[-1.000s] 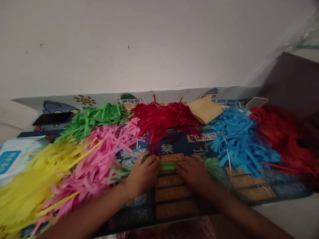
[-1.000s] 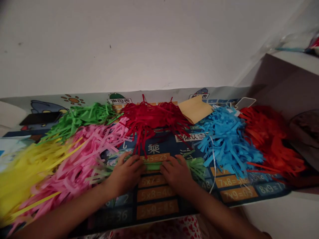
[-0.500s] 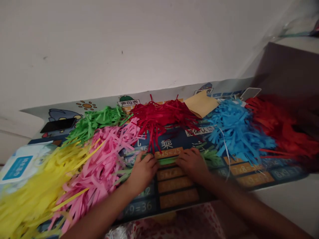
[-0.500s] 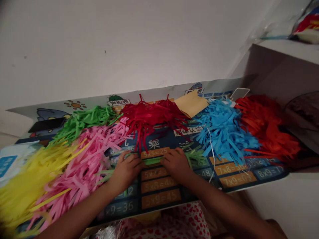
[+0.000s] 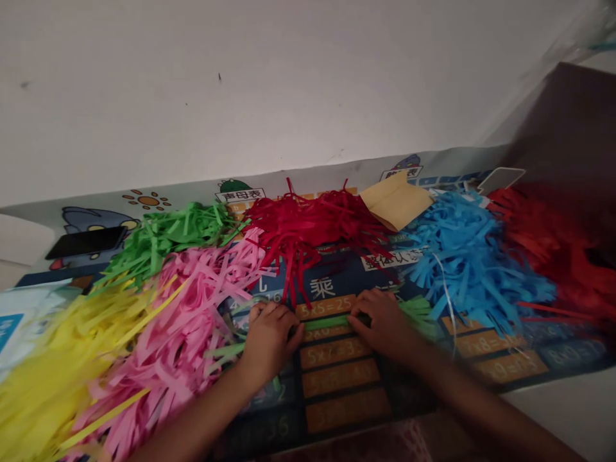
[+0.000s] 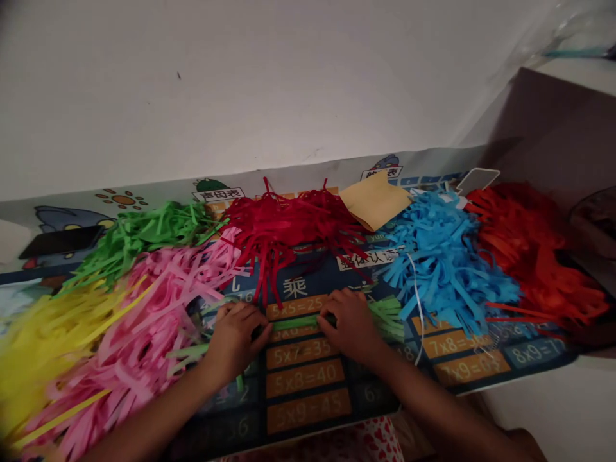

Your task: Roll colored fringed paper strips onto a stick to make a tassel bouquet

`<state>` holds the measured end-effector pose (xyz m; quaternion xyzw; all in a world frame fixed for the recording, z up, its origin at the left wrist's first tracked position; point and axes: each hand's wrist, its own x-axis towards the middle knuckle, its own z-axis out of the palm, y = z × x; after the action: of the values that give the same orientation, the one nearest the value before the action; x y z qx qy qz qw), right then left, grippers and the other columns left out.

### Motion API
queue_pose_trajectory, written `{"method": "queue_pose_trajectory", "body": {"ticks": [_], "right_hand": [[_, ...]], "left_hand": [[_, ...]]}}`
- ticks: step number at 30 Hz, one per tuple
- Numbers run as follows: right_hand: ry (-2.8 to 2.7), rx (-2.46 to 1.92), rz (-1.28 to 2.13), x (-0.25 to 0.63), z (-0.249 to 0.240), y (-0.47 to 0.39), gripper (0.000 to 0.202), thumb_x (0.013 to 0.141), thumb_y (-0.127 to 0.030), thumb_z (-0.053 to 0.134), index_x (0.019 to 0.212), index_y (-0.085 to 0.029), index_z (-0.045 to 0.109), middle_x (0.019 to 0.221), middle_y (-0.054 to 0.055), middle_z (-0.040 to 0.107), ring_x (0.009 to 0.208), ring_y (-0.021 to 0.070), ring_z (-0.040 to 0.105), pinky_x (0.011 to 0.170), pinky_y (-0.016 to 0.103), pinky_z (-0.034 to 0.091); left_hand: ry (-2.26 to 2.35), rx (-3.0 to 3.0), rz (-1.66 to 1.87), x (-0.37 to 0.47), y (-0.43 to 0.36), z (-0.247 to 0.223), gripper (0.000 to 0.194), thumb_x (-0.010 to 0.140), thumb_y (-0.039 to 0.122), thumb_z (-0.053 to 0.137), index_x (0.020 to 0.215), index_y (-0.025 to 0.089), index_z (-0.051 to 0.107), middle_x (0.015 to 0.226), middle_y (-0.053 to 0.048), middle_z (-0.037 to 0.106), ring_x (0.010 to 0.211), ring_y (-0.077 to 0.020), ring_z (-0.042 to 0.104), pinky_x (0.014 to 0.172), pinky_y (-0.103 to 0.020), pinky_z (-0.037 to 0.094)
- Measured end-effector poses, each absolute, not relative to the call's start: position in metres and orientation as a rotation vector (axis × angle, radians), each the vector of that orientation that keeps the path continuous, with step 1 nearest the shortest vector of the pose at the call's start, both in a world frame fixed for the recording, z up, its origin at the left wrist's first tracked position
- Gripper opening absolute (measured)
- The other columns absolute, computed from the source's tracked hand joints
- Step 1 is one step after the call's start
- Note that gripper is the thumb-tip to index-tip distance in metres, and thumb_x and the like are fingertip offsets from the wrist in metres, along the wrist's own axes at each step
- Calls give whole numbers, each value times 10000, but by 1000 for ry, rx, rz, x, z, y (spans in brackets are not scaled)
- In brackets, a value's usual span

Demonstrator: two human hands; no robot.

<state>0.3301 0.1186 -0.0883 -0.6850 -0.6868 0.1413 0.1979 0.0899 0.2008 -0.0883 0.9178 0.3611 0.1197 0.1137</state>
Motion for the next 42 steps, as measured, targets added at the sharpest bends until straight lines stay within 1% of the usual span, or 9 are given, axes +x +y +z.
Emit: {"method": "queue_pose_trajectory", "body": {"ticks": [10,13,17,22,26,30,35,39,42], "right_hand": [[-1900,-1945,416,331,-91,121,99,816,-213,659,723,-206,625,810,18,633,826,205,543,755,342,315],[-1849,-1925,452,335,-92,119,68,826,-176,637,764,-202,628,820,17,648,828,199,556,764,339,332],[-1948,-1811,196,335,-86,109,112,860,-163,612,907,-239,679,952,31,680,939,217,551,860,390,309],[-2306,-1540,-76,321,-83,110,125,905,-171,612,963,-265,671,959,8,701,1019,211,525,995,454,199],[-2301,-1550,-77,311,-85,123,119,901,-153,598,852,-233,671,886,10,705,930,190,547,947,425,244],[-2295,-1585,-70,308,-87,129,98,911,-205,582,886,-223,675,904,34,709,904,199,547,885,410,270],[-2290,-1705,-134,351,-76,120,176,883,-114,564,890,-230,696,854,31,719,860,210,566,861,414,277],[-2159,-1920,-201,369,-47,104,371,782,-32,548,1085,-208,670,1084,94,690,1055,282,540,943,467,253],[-2183,-1755,-32,333,-40,100,408,782,-100,598,1171,-220,615,1187,74,652,1100,253,528,996,437,254]], "left_hand": [[1071,2742,422,90,200,-90,178,892,258,580,725,203,613,721,-18,640,785,-209,548,810,-420,324],[994,2854,450,87,196,-87,65,875,188,616,868,244,649,838,-12,675,861,-220,548,879,-456,305],[740,3034,421,85,191,-84,244,834,133,655,1027,282,640,989,-10,674,998,-237,517,970,-483,263],[681,3058,417,94,189,-79,73,848,185,618,901,228,642,902,-19,658,947,-226,520,982,-487,271],[691,3065,448,101,190,-77,59,879,228,584,860,217,639,832,-10,654,922,-222,537,972,-504,282],[751,3045,529,100,190,-78,83,887,181,571,879,218,644,840,-2,678,882,-201,558,969,-497,283],[775,3051,593,96,190,-75,133,912,156,533,858,216,639,803,-10,680,856,-207,568,961,-517,281],[831,3066,578,95,188,-78,126,906,159,549,823,216,625,758,-2,667,840,-206,567,970,-518,286],[862,3079,612,95,185,-80,108,894,142,565,843,217,624,755,3,666,839,-202,567,979,-515,277]]}}
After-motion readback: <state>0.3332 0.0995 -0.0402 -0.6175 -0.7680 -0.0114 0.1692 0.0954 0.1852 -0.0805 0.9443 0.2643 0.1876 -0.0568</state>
